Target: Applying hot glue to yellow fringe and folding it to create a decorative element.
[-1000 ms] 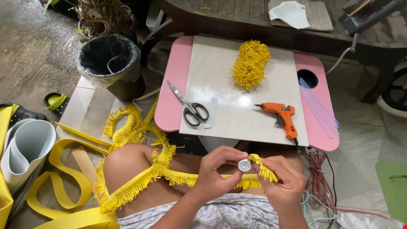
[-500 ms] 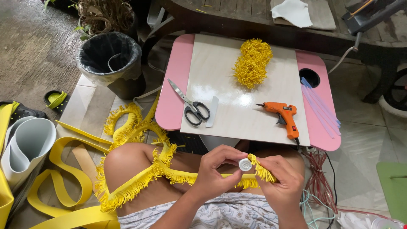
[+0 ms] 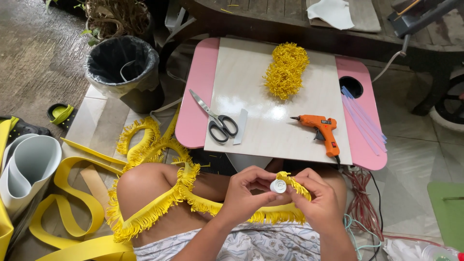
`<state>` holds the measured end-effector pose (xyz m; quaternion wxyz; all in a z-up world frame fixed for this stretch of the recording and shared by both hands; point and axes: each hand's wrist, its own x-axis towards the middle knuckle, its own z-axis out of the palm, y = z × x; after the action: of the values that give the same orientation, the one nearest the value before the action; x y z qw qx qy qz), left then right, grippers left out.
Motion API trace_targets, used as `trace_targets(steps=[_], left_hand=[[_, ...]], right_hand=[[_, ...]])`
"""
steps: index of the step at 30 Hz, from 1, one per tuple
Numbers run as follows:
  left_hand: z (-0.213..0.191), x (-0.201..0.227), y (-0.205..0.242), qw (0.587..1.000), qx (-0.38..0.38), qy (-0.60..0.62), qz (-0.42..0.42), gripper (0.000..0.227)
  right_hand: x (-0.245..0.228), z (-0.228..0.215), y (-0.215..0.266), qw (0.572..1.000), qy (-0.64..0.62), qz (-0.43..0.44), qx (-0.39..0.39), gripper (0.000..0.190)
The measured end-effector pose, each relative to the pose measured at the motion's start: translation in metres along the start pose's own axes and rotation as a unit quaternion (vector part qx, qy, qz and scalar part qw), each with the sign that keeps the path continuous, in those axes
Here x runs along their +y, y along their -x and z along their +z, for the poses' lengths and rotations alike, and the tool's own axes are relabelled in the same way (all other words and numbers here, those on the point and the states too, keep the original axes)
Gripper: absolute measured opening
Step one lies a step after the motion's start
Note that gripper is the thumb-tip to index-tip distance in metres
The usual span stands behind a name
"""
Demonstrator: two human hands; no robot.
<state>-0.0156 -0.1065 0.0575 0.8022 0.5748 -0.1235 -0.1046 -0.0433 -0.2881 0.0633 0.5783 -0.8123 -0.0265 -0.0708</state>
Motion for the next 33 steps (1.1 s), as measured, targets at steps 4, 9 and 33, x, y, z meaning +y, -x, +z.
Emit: trace_targets(steps=[4,9,33], left_hand=[[0.001,-0.005,0.000,1.000,0.026,0.007,-0.001,0.030],[0.003,-0.022,0.000,0.996,0.072,0.052,0.005,0.031],[0.024,-0.008,0.006,0.958,0.189,-0.155,0.149,0.023]], right_hand=[[0.025,0.003,0.005,0.991,-0.129,0.021,0.015,0.023],[0.037,0.005,0.008,0.985,-0.164,0.053,0.018,0.031],[0.018,0.023,0.004,0.994,-0.047,0.058,0.080,0.027]])
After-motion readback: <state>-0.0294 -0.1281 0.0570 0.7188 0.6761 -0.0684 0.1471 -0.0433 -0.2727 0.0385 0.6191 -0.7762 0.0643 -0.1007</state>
